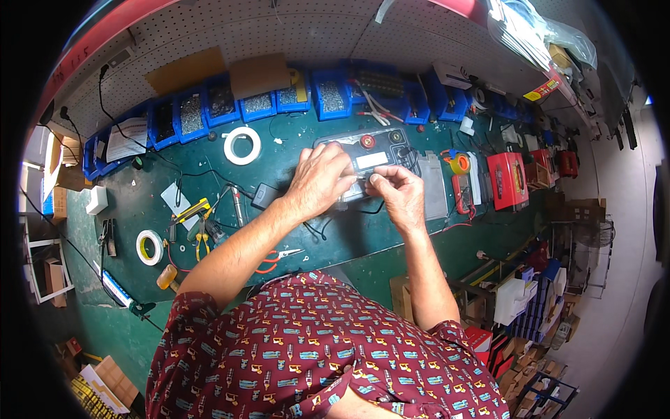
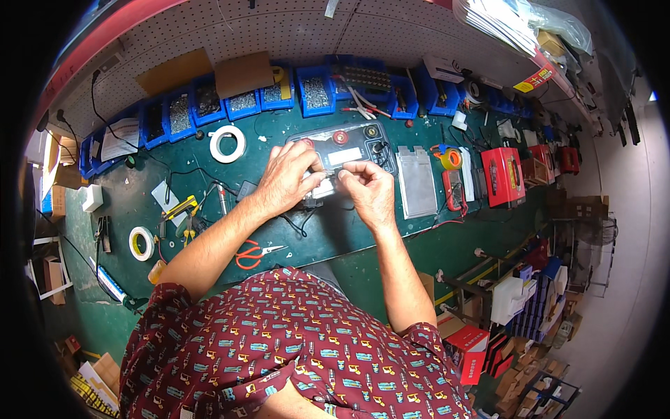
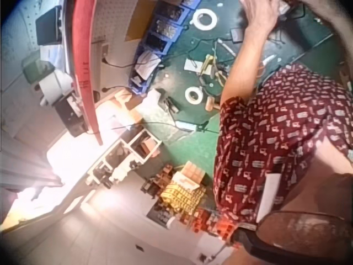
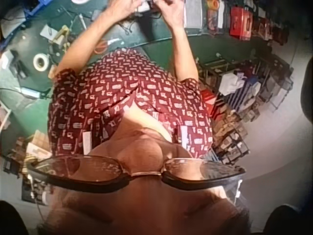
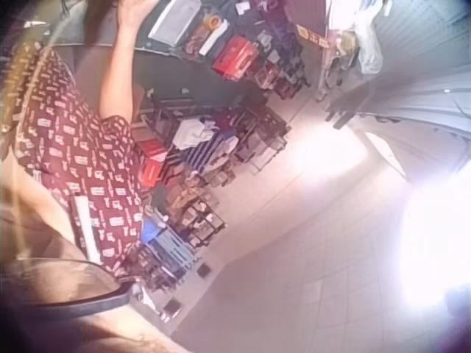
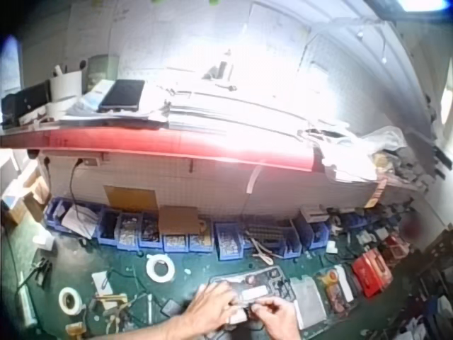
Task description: The person works on a small electronic device at a cluttered workbench. They use scissors to cut wires, pliers to strip insulation, and a screwdriver to tighten connections on the device's terminals. The person repeatedly strips and connects wires to the device throughout the clip.
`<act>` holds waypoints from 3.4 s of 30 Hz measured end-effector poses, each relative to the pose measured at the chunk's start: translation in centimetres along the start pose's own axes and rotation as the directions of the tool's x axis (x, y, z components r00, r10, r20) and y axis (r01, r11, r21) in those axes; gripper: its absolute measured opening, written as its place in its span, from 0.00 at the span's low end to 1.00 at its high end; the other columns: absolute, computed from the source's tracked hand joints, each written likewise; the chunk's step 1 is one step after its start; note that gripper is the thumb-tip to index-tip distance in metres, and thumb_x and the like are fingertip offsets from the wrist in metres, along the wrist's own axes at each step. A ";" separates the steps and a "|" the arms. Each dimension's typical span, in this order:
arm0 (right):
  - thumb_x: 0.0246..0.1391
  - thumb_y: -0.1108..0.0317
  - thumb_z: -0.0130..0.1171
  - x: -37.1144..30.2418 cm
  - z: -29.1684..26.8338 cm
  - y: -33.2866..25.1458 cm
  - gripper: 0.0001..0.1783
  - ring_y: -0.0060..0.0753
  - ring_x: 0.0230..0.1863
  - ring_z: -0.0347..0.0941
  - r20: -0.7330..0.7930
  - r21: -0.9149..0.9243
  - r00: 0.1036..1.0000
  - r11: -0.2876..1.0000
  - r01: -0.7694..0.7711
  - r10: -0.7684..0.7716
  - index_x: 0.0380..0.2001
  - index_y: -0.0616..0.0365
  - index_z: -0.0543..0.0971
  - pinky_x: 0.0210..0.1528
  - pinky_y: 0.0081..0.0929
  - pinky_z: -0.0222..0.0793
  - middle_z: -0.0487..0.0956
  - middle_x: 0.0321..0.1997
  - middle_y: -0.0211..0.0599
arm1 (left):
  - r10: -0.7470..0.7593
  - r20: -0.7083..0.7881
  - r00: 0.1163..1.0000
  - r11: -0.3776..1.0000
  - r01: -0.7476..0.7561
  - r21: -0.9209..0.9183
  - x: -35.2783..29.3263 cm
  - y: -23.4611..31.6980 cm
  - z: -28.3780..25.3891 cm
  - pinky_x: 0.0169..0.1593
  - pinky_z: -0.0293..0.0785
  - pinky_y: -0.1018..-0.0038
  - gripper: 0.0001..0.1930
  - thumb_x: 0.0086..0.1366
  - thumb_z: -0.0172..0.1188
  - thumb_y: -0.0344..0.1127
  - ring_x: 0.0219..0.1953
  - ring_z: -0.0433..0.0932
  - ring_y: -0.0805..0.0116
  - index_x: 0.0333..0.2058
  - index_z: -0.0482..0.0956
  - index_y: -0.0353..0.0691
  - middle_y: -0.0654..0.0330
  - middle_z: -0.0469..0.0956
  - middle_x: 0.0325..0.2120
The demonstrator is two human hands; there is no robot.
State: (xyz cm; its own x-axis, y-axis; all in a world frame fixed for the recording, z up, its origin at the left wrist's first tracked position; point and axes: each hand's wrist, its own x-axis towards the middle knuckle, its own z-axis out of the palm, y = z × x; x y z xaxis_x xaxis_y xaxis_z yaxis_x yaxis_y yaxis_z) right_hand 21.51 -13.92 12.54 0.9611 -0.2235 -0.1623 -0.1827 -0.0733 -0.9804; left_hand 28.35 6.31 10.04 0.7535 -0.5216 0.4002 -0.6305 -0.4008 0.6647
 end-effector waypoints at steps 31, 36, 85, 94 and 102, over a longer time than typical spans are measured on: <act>0.61 0.75 0.65 -0.3 0.0 0.8 0.09 0.30 0.37 0.83 0.009 -0.099 0.990 0.985 0.144 -0.144 0.42 0.69 0.81 0.44 0.27 0.81 0.85 0.36 0.42 | -0.021 0.310 0.951 0.998 0.036 -0.043 1.6 -0.7 -0.3 0.53 0.60 0.60 0.07 0.66 0.62 0.39 0.46 0.75 0.62 0.38 0.78 0.44 0.62 0.78 0.35; 0.61 0.76 0.65 -0.4 0.2 0.5 0.08 0.31 0.38 0.83 0.029 0.032 0.997 0.997 0.076 -0.077 0.41 0.69 0.81 0.45 0.28 0.82 0.85 0.37 0.42 | 0.033 0.303 0.952 0.996 -0.006 -0.088 1.4 -1.4 -0.1 0.52 0.60 0.59 0.07 0.67 0.61 0.38 0.46 0.74 0.60 0.39 0.77 0.44 0.61 0.78 0.36; 0.58 0.77 0.66 -0.1 0.8 2.2 0.11 0.27 0.38 0.83 -0.031 0.212 0.999 0.976 0.038 -0.032 0.44 0.70 0.82 0.45 0.24 0.81 0.85 0.39 0.38 | -0.002 0.371 0.929 0.982 0.071 -0.174 2.0 -1.2 -0.7 0.54 0.60 0.62 0.07 0.63 0.63 0.39 0.41 0.77 0.62 0.34 0.79 0.42 0.61 0.79 0.31; 0.61 0.75 0.66 -0.3 1.1 1.8 0.10 0.30 0.37 0.83 -0.011 0.132 0.999 0.990 0.042 -0.041 0.43 0.68 0.81 0.44 0.27 0.82 0.84 0.37 0.40 | 0.091 0.198 0.976 0.968 -0.040 -0.247 0.8 -1.7 -0.9 0.56 0.67 0.61 0.10 0.64 0.63 0.34 0.46 0.77 0.57 0.42 0.81 0.39 0.57 0.81 0.38; 0.61 0.75 0.64 -0.8 1.4 2.6 0.12 0.22 0.38 0.79 -0.098 -0.045 0.986 0.990 0.131 -0.134 0.47 0.68 0.80 0.40 0.22 0.80 0.83 0.39 0.35 | -0.176 0.152 0.973 0.925 0.216 -0.314 -4.8 0.4 -2.2 0.42 0.74 0.70 0.18 0.58 0.65 0.30 0.40 0.77 0.64 0.49 0.80 0.37 0.58 0.78 0.35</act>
State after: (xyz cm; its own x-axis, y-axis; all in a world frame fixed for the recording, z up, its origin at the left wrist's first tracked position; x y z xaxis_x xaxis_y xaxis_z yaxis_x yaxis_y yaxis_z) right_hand 20.59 -12.55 10.00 0.9519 -0.3060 -0.0173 -0.0648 -0.1457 -0.9872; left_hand 24.91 10.34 9.74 0.8152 -0.5517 0.1763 -0.3617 -0.2471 0.8990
